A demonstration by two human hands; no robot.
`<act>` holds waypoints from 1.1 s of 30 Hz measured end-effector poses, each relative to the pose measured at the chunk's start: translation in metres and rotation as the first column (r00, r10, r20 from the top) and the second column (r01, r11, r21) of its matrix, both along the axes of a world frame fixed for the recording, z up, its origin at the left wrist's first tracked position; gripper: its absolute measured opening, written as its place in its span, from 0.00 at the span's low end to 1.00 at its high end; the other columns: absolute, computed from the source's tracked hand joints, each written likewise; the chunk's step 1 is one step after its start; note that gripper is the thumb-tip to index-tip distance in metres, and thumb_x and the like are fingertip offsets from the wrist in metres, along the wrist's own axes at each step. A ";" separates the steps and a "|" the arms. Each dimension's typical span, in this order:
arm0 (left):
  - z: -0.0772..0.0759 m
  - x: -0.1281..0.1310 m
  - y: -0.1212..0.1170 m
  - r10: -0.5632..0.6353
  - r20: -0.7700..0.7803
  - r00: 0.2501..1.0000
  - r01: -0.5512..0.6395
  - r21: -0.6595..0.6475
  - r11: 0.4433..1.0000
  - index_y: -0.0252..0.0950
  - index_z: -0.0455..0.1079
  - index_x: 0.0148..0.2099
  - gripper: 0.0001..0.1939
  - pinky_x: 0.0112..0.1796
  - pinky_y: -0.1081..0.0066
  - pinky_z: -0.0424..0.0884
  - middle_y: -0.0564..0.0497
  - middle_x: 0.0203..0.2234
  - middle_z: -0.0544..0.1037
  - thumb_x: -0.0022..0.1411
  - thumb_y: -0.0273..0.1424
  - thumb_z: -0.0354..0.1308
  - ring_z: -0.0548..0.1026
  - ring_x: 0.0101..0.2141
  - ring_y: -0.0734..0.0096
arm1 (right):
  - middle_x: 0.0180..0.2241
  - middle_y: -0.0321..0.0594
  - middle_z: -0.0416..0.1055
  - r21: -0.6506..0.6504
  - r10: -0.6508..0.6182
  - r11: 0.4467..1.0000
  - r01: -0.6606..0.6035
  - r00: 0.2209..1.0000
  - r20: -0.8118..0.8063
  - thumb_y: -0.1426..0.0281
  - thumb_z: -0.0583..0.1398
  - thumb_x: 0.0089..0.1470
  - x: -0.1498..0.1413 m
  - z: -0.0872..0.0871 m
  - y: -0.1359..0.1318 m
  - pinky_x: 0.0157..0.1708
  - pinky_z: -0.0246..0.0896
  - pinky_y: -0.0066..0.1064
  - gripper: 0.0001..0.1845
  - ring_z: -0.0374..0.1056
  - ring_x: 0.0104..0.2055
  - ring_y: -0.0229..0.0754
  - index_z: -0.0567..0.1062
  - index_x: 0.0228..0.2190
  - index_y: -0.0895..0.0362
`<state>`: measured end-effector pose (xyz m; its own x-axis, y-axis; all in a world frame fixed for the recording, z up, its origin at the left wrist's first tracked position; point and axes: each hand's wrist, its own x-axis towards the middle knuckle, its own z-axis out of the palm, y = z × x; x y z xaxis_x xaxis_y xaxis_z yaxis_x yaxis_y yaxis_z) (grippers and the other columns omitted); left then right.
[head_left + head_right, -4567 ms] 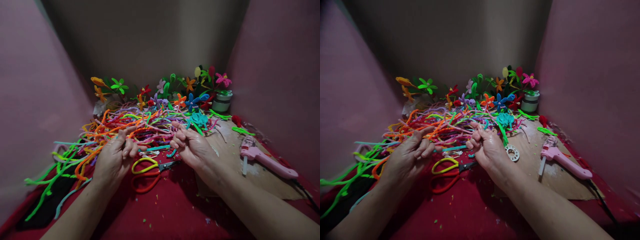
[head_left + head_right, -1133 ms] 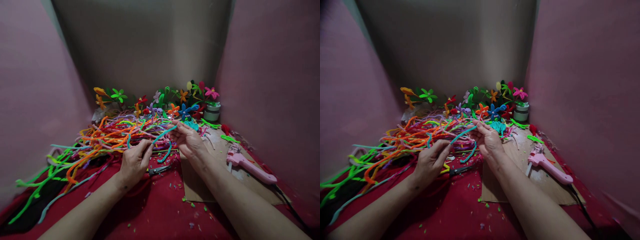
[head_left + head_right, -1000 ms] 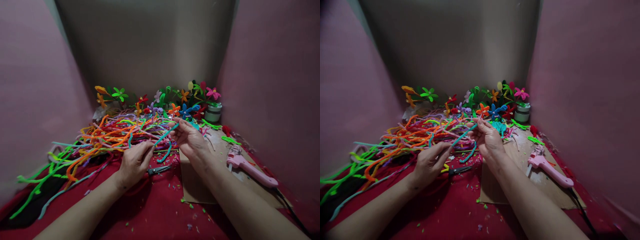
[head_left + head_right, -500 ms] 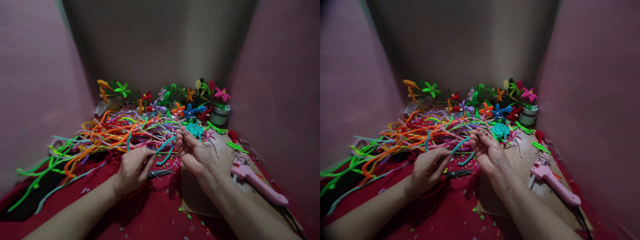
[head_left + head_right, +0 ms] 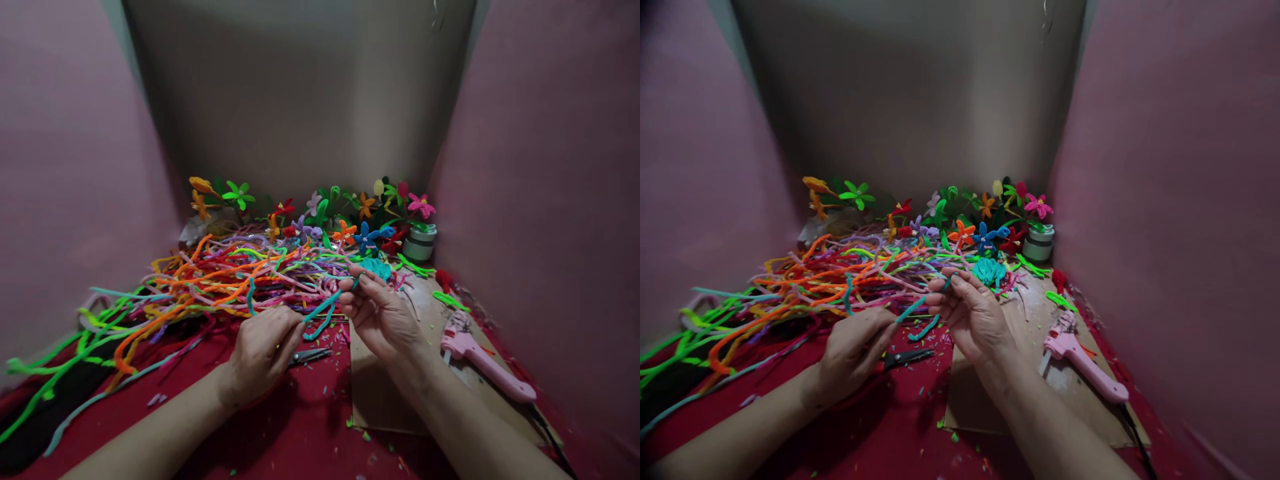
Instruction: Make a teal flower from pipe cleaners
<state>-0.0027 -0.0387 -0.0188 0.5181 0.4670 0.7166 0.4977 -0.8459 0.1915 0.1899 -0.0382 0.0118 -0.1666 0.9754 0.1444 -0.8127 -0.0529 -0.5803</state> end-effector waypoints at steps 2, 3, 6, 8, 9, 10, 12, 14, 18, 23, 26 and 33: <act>0.001 0.001 -0.002 0.001 -0.010 1.000 -0.001 0.015 1.000 0.34 0.64 0.36 0.05 0.30 0.73 0.64 0.51 0.24 0.70 0.58 0.21 0.51 0.67 0.26 0.75 | 0.25 0.39 0.76 -0.026 0.002 1.000 -0.002 1.000 -0.008 0.76 0.61 0.46 0.000 0.000 0.000 0.25 0.69 0.22 0.06 0.72 0.24 0.34 0.75 0.31 0.60; 0.001 0.001 -0.002 -0.001 -0.019 1.000 0.002 0.025 1.000 0.34 0.64 0.36 0.05 0.30 0.73 0.64 0.51 0.24 0.70 0.58 0.21 0.50 0.67 0.26 0.75 | 0.25 0.38 0.76 -0.039 0.008 0.999 -0.008 1.000 -0.017 0.75 0.62 0.45 0.000 0.000 0.000 0.25 0.69 0.22 0.06 0.72 0.24 0.34 0.76 0.31 0.60; 0.003 0.000 -0.001 0.000 -0.041 0.999 0.002 0.056 0.998 0.34 0.64 0.37 0.05 0.30 0.72 0.65 0.50 0.25 0.71 0.58 0.21 0.50 0.68 0.27 0.74 | 0.25 0.38 0.76 -0.051 0.025 0.998 -0.027 0.999 -0.024 0.75 0.63 0.44 0.000 0.002 -0.002 0.26 0.68 0.21 0.06 0.72 0.24 0.34 0.76 0.30 0.60; 0.004 -0.002 0.000 0.017 -0.043 0.999 -0.013 0.086 0.996 0.34 0.65 0.37 0.06 0.31 0.72 0.65 0.50 0.25 0.72 0.58 0.22 0.50 0.69 0.27 0.73 | 0.25 0.38 0.76 -0.029 0.015 0.999 -0.015 1.000 0.001 0.74 0.64 0.42 0.001 0.004 -0.004 0.25 0.68 0.22 0.06 0.71 0.24 0.34 0.76 0.29 0.60; 0.005 -0.002 0.001 0.031 -0.040 0.999 -0.027 0.101 0.995 0.34 0.65 0.38 0.06 0.31 0.72 0.65 0.50 0.25 0.72 0.58 0.22 0.51 0.69 0.27 0.73 | 0.24 0.38 0.75 -0.013 0.007 1.000 -0.006 1.000 0.021 0.73 0.64 0.42 0.002 0.005 -0.006 0.23 0.67 0.22 0.06 0.71 0.23 0.34 0.76 0.28 0.59; 0.007 -0.003 0.001 0.042 -0.038 0.998 -0.037 0.112 0.993 0.34 0.65 0.38 0.06 0.30 0.73 0.65 0.50 0.25 0.72 0.58 0.22 0.51 0.69 0.27 0.74 | 0.23 0.37 0.75 0.003 -0.005 1.000 0.005 0.999 0.041 0.73 0.64 0.42 0.002 0.007 -0.007 0.21 0.65 0.22 0.06 0.70 0.22 0.34 0.76 0.27 0.59; 0.009 -0.004 0.000 0.048 -0.038 0.998 -0.043 0.132 0.990 0.34 0.66 0.38 0.05 0.29 0.74 0.64 0.51 0.23 0.72 0.57 0.22 0.52 0.68 0.25 0.75 | 0.21 0.35 0.73 0.034 -0.023 0.999 0.020 0.997 0.075 0.72 0.63 0.42 0.003 0.009 -0.012 0.18 0.61 0.22 0.05 0.67 0.20 0.33 0.76 0.26 0.59; 0.010 -0.003 -0.002 0.044 -0.055 0.997 -0.035 0.151 0.988 0.34 0.66 0.35 0.03 0.27 0.74 0.62 0.53 0.20 0.69 0.57 0.23 0.53 0.66 0.22 0.76 | 0.18 0.34 0.71 0.063 -0.040 0.997 0.035 0.995 0.090 0.71 0.63 0.42 0.003 0.011 -0.016 0.18 0.59 0.23 0.04 0.63 0.18 0.32 0.76 0.25 0.59; 0.008 0.000 -0.005 0.042 -0.108 0.993 -0.023 0.174 0.985 0.34 0.65 0.33 0.03 0.24 0.74 0.59 0.55 0.17 0.66 0.57 0.23 0.52 0.63 0.20 0.77 | 0.15 0.31 0.65 0.066 -0.061 0.996 0.054 0.993 0.105 0.73 0.62 0.43 0.001 0.011 -0.021 0.17 0.54 0.22 0.02 0.57 0.17 0.30 0.75 0.24 0.59; 0.005 0.001 -0.005 -0.006 -0.163 0.987 0.030 0.144 0.989 0.34 0.66 0.36 0.04 0.25 0.74 0.60 0.53 0.20 0.70 0.57 0.23 0.52 0.65 0.22 0.76 | 0.13 0.27 0.55 0.053 -0.024 0.998 0.017 0.993 0.119 0.72 0.60 0.47 0.001 0.007 -0.021 0.16 0.49 0.20 0.04 0.48 0.15 0.27 0.73 0.24 0.60; 0.005 0.002 -0.005 -0.014 -0.130 0.991 0.028 0.109 0.994 0.34 0.66 0.36 0.04 0.25 0.74 0.59 0.53 0.20 0.70 0.58 0.23 0.51 0.65 0.22 0.76 | 0.15 0.29 0.60 0.089 -0.048 0.995 0.038 0.993 0.107 0.71 0.60 0.48 0.001 0.008 -0.019 0.17 0.54 0.21 0.04 0.51 0.16 0.27 0.75 0.27 0.59; 0.005 0.004 -0.005 -0.022 -0.093 0.995 0.026 0.043 0.999 0.35 0.65 0.36 0.04 0.24 0.76 0.59 0.54 0.21 0.71 0.59 0.24 0.51 0.64 0.21 0.78 | 0.21 0.34 0.70 0.101 -0.089 0.992 0.075 0.986 0.139 0.75 0.61 0.47 0.001 0.009 -0.020 0.22 0.64 0.25 0.05 0.61 0.19 0.29 0.77 0.30 0.60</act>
<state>0.0017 -0.0441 -0.0142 0.5938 0.4227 0.6846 0.4912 -0.8644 0.1076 0.1908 -0.0585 0.0208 -0.1127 0.9695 0.2178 -0.7200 0.0714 -0.6902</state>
